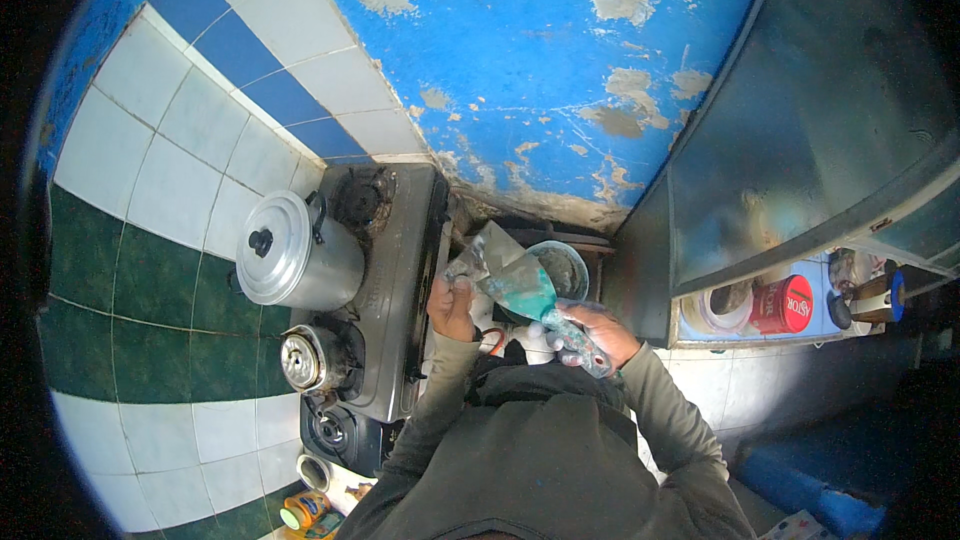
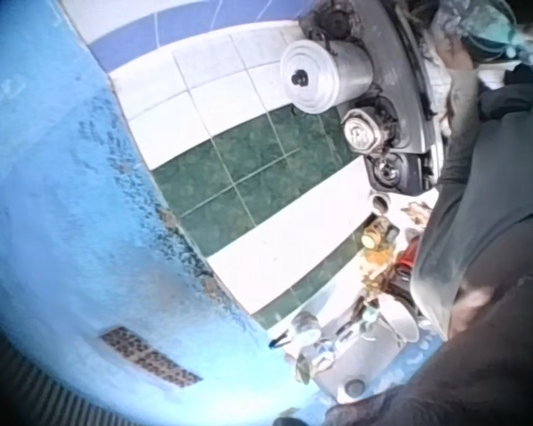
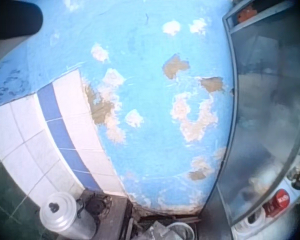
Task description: The person applies plaster to a damaged blue wall using a putty knife. They repeatedly scoop plaster from a bucket and spread it over patches of peeling paint and exposed wall surface.
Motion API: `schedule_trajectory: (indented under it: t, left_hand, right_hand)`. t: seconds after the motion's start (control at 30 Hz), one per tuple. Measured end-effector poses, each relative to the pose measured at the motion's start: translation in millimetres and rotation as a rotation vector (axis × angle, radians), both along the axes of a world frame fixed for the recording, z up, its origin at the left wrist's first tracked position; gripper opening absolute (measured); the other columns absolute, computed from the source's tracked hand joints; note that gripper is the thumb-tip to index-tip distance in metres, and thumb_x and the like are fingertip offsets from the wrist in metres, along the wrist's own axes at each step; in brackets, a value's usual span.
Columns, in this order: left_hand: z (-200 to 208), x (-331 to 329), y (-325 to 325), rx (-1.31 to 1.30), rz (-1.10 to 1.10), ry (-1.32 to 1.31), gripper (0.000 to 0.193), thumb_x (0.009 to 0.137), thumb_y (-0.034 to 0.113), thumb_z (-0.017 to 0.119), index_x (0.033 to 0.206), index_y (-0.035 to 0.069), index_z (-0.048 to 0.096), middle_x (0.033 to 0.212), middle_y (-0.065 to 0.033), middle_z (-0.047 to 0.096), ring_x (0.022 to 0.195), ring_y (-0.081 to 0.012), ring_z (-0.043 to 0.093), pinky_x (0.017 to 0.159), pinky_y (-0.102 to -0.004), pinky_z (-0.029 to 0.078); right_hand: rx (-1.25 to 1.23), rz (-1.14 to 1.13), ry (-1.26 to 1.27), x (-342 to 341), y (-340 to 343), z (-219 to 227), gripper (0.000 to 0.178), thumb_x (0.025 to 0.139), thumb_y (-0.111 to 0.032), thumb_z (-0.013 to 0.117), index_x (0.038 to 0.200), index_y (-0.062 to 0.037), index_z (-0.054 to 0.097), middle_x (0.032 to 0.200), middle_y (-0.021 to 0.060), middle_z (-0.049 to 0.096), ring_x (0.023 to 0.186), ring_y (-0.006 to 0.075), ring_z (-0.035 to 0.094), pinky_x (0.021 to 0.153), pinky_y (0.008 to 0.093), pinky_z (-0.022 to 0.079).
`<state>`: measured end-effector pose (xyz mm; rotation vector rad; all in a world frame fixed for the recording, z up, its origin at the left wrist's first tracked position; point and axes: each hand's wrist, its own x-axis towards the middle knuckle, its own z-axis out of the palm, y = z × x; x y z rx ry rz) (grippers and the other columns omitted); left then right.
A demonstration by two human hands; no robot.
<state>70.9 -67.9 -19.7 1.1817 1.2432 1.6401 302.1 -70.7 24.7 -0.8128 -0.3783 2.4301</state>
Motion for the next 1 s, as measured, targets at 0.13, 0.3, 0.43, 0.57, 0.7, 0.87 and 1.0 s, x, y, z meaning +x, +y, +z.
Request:
schedule_trajectory:
  t: [0.13,0.3,0.43,0.57,0.7,0.87,1.0]
  left_hand:
    - [14,-5,-10,-0.059,-0.065,0.118,0.029,0.095,0.017,0.049,0.117,-0.001,0.057,0.108,-0.0097,0.063,0.086,-0.0118,0.058,0.073,-0.0248,0.047]
    - [30,-17,-15,-0.114,-0.131,0.250,0.026,0.092,0.008,0.047,0.113,0.000,0.059,0.108,-0.0145,0.064,0.091,-0.0200,0.061,0.084,-0.0350,0.048]
    - [-12,-28,0,0.255,-0.114,0.493,0.024,0.090,0.006,0.047,0.109,-0.002,0.059,0.107,-0.0182,0.063,0.090,-0.0279,0.062,0.084,-0.0367,0.048]
    - [-32,-30,-14,0.058,0.018,0.500,0.021,0.089,0.005,0.049,0.106,-0.003,0.059,0.100,-0.0183,0.062,0.089,-0.0307,0.061,0.084,-0.0355,0.046]
    - [-55,-44,-30,-0.035,0.142,0.537,0.020,0.090,0.007,0.050,0.104,-0.004,0.060,0.094,-0.0174,0.060,0.086,-0.0272,0.059,0.079,-0.0330,0.045]
    - [-120,-63,-57,-0.055,0.248,0.384,0.021,0.090,0.015,0.056,0.098,-0.003,0.061,0.085,-0.0115,0.061,0.078,-0.0208,0.057,0.074,-0.0316,0.045]
    - [-167,-87,-65,-0.101,0.201,0.082,0.027,0.089,0.022,0.061,0.099,-0.003,0.062,0.091,-0.0108,0.063,0.081,-0.0202,0.059,0.074,-0.0320,0.047]
  right_hand:
    - [-0.013,-0.019,0.038,2,4,0,0.032,0.095,-0.023,0.049,0.114,0.0017,0.050,0.096,0.0181,0.061,0.057,0.0126,0.051,0.041,0.0253,0.043]
    - [0.118,-0.056,-0.085,5,6,22,0.031,0.093,-0.027,0.052,0.100,0.0022,0.057,0.081,0.0156,0.061,0.047,0.0135,0.046,0.037,0.0268,0.037]
    - [0.137,-0.061,-0.033,14,10,24,0.033,0.093,-0.028,0.051,0.105,0.0025,0.055,0.080,0.0162,0.061,0.044,0.0145,0.045,0.036,0.0279,0.037]
    - [0.193,-0.109,0.077,24,14,21,0.039,0.091,-0.033,0.049,0.111,0.0004,0.051,0.083,0.0143,0.059,0.043,0.0123,0.045,0.037,0.0294,0.038]
    - [0.099,-0.262,0.133,31,5,-34,0.039,0.090,-0.037,0.046,0.109,-0.0044,0.052,0.087,0.0080,0.058,0.056,0.0103,0.045,0.045,0.0256,0.038]
    - [0.115,-0.480,0.206,41,18,-128,0.037,0.088,-0.034,0.045,0.111,-0.0058,0.053,0.093,0.0059,0.060,0.069,0.0123,0.050,0.060,0.0301,0.043]
    - [0.087,-0.658,-0.016,44,62,-162,0.038,0.088,-0.033,0.044,0.112,-0.0047,0.054,0.094,0.0068,0.061,0.074,0.0152,0.053,0.065,0.0331,0.045]
